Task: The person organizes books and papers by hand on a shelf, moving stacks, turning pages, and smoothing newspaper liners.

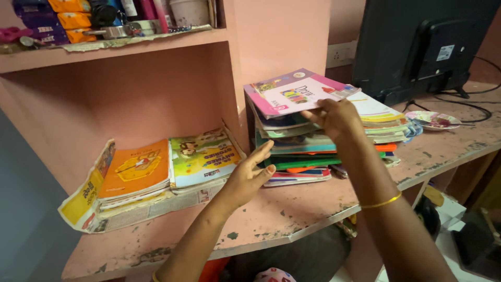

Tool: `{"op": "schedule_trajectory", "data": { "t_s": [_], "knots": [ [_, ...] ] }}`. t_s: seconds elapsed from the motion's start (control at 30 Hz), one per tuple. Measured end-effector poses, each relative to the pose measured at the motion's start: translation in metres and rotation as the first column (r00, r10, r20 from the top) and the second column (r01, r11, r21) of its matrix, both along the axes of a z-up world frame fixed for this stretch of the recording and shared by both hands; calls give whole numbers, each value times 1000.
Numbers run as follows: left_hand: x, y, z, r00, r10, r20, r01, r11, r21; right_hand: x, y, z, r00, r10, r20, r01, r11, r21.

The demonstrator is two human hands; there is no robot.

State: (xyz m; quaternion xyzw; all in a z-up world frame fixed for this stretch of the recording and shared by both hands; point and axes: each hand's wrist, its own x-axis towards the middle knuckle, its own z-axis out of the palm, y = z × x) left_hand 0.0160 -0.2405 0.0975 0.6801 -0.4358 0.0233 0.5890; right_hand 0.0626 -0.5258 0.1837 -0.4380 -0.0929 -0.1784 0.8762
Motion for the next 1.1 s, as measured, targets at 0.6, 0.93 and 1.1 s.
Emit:
{"op": "schedule_trajectory", "data": {
  "t_s": [0.6,0.93,1.1],
  "knots": [
    [-7,79,-21,924,325,202,-368,899,238,-133,-17,-33,991,105,82,-76,951,-300],
    [0,243,-69,450,603,658,-892,330,307,-143,86,-66,948,273,-165,-319,814,-486],
    [-6,300,-100,367,625,689,-926,171,337,-106,160,-66,902,378,-208,-415,630,-656]
  ]
}}
